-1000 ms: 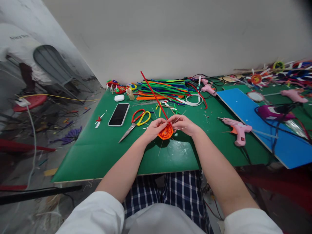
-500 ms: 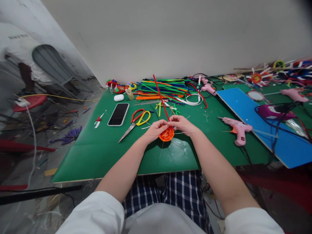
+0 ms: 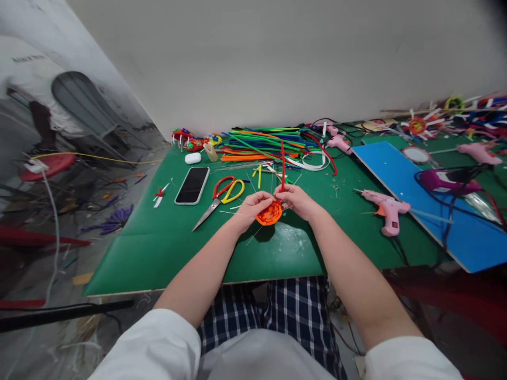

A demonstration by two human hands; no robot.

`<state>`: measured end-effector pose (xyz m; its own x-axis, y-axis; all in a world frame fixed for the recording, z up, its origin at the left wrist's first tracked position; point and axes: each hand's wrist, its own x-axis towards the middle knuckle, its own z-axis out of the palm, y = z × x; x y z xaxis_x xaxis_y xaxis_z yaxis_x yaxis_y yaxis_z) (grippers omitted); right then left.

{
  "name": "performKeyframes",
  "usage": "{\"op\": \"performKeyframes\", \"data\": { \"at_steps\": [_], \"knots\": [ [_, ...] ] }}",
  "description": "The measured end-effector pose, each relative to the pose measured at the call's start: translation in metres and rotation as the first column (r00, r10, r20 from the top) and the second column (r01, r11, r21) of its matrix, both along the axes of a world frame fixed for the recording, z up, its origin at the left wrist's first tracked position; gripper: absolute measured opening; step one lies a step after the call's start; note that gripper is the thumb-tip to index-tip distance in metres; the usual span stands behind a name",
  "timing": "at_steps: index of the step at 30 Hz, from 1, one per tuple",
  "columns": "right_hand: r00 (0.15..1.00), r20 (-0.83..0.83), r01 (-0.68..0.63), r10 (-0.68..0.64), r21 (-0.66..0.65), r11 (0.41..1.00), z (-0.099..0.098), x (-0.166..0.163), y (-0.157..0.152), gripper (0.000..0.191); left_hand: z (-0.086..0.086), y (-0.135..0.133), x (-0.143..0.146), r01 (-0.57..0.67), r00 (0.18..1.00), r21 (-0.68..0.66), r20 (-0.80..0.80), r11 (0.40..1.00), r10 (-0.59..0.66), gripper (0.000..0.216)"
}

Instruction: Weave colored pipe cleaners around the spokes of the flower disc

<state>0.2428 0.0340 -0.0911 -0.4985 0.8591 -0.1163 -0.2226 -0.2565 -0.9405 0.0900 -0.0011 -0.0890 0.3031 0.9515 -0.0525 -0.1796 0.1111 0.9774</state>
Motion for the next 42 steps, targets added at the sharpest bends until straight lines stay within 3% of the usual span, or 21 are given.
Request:
{"op": "performKeyframes", "data": {
  "at_steps": [9, 19, 30, 42],
  "knots": [
    [0.999, -0.04, -0.011, 0.013, 0.048, 0.999, 0.001, 0.003, -0.001, 0.016, 0.005, 0.0, 0.0, -0.031, 0.991, -0.124, 0.126, 0.992, 0.047, 0.02],
    [1.0, 0.02, -0.003, 0.001, 0.111, 0.994, 0.006, 0.0, -0.006, 0.019, 0.006, 0.001, -0.002, -0.005, 0.991, -0.179, 0.13, 0.984, 0.029, 0.024],
    [0.999, -0.015, -0.047, 0.047, 0.019, 0.999, 0.004, -0.001, -0.005, 0.021, 0.009, -0.001, -0.002, 0.048, 0.991, -0.177, 0.128, 0.983, -0.025, 0.023],
    [1.0, 0.013, 0.02, -0.02, -0.014, 1.0, -0.001, -0.001, -0.001, 0.019, 0.011, -0.001, 0.001, -0.032, 0.993, -0.194, 0.108, 0.98, 0.054, 0.021]
  ]
}}
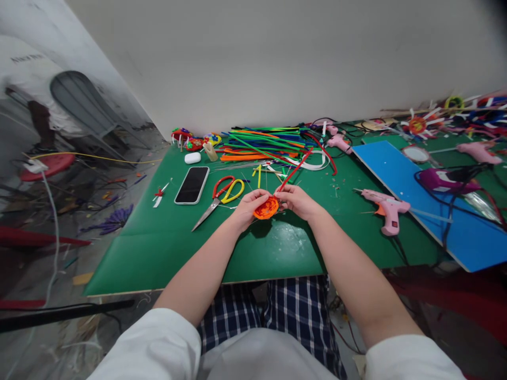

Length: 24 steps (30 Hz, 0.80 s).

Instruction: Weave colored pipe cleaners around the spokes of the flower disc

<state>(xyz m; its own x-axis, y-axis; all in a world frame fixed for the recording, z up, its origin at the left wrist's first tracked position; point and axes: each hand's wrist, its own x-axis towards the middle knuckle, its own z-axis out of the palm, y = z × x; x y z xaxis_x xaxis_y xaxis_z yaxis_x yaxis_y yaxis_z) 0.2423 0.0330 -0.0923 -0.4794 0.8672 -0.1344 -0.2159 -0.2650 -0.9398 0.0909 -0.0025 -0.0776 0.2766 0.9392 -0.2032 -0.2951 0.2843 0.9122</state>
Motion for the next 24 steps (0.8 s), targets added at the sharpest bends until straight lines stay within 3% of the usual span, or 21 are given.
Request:
{"op": "performKeyframes", "data": {
  "at_steps": [11, 18, 24],
  "knots": [
    [1.0, -0.019, 0.013, -0.013, 0.02, 1.0, 0.0023, -0.0015, -0.001, 0.018, -0.0002, -0.0003, 0.0008, -0.001, 1.0, 0.003, 0.021, 1.0, 0.001, 0.02],
    [0.998, 0.011, -0.06, 0.061, -0.08, 0.995, -0.0015, 0.0009, 0.0012, 0.019, -0.0028, 0.0005, -0.0008, 0.007, 0.999, 0.014, -0.033, 1.0, -0.007, 0.021],
    [1.0, 0.007, -0.029, 0.03, -0.133, 0.991, -0.0064, -0.0006, 0.0044, 0.015, -0.0044, 0.0008, -0.0001, 0.044, 0.999, 0.023, -0.007, 0.999, -0.044, 0.02]
  ]
}}
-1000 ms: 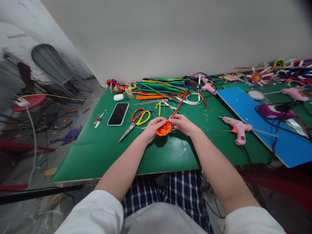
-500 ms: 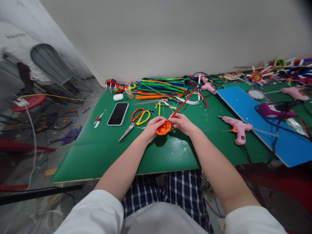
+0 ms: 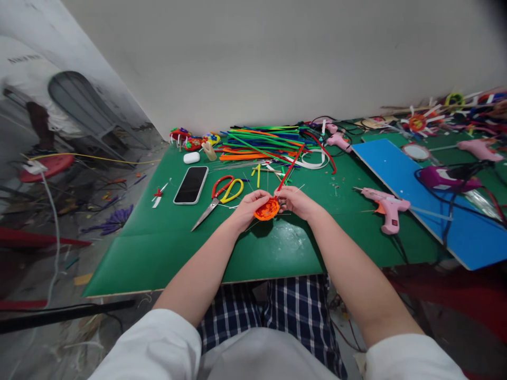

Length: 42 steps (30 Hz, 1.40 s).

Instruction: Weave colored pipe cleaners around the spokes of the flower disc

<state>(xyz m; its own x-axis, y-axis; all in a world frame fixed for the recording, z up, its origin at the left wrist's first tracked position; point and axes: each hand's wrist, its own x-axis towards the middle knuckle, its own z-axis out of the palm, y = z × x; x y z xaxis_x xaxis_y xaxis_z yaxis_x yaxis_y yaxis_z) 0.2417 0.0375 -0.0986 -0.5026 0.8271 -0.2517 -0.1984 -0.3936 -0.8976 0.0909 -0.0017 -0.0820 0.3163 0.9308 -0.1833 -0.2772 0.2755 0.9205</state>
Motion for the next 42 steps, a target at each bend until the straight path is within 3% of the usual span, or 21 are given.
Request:
{"op": "performKeyframes", "data": {
  "at_steps": [10, 35, 42],
  "knots": [
    [0.999, 0.019, 0.037, -0.038, 0.064, 0.997, 0.0018, -0.0019, -0.0017, 0.02, -0.0032, 0.0018, 0.0001, -0.031, 0.998, 0.0, -0.048, 1.0, 0.031, 0.02],
    [0.998, 0.045, 0.03, -0.033, 0.07, 0.997, -0.0009, -0.0018, 0.0003, 0.021, -0.0064, 0.0033, 0.0007, -0.046, 0.998, 0.011, -0.033, 0.999, 0.047, 0.017],
    [0.994, 0.097, 0.033, -0.044, 0.108, 0.994, -0.0019, -0.0023, 0.0012, 0.021, -0.0094, 0.0055, 0.0009, -0.04, 0.992, 0.05, -0.114, 0.998, 0.045, 0.019]
  ]
}}
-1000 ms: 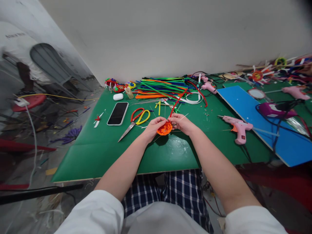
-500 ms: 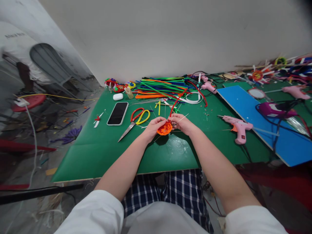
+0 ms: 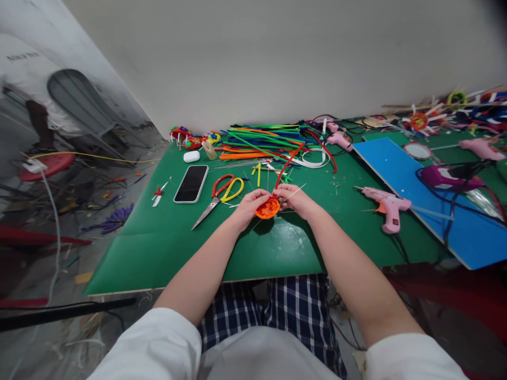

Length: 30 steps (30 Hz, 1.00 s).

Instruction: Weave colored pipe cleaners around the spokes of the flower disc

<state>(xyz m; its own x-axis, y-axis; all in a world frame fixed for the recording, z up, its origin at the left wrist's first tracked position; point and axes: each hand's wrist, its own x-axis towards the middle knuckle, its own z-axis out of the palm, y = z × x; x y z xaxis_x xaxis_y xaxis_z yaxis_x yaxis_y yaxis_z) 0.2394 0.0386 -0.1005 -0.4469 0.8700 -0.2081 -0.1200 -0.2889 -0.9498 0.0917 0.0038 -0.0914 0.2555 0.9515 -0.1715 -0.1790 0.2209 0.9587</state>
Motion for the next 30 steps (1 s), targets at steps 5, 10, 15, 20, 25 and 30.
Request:
{"op": "performKeyframes", "data": {
  "at_steps": [5, 10, 15, 20, 25, 30],
  "knots": [
    [0.999, 0.016, 0.027, -0.027, 0.006, 1.0, 0.0004, 0.0004, -0.0003, 0.017, -0.0068, 0.0, -0.0021, 0.028, 0.936, 0.246, -0.346, 0.969, 0.06, 0.021],
    [0.998, 0.01, 0.059, -0.059, -0.01, 0.998, 0.0009, 0.0006, 0.0002, 0.016, -0.0062, -0.0028, -0.0033, 0.139, 0.832, 0.307, -0.552, 0.942, 0.058, 0.025],
    [0.997, -0.021, 0.076, -0.077, -0.024, 0.997, 0.0027, 0.0004, -0.0001, 0.016, -0.0056, -0.0004, 0.0001, 0.11, 0.919, 0.237, -0.393, 0.965, -0.008, 0.024],
    [0.995, -0.071, 0.073, -0.074, -0.018, 0.997, 0.0038, 0.0014, -0.0011, 0.02, -0.0057, -0.0017, 0.0016, 0.097, 0.969, 0.161, -0.242, 0.982, -0.056, 0.027],
    [0.993, -0.091, 0.074, -0.073, 0.003, 0.997, 0.0054, 0.0006, -0.0026, 0.02, -0.0084, 0.0004, 0.0027, -0.01, 0.994, 0.116, -0.103, 0.993, 0.022, 0.025],
    [0.99, -0.113, 0.083, -0.081, 0.014, 0.996, 0.0069, -0.0007, -0.0032, 0.02, -0.0039, -0.0008, 0.0036, -0.013, 1.0, 0.012, -0.018, 1.0, 0.013, 0.024]
  ]
}}
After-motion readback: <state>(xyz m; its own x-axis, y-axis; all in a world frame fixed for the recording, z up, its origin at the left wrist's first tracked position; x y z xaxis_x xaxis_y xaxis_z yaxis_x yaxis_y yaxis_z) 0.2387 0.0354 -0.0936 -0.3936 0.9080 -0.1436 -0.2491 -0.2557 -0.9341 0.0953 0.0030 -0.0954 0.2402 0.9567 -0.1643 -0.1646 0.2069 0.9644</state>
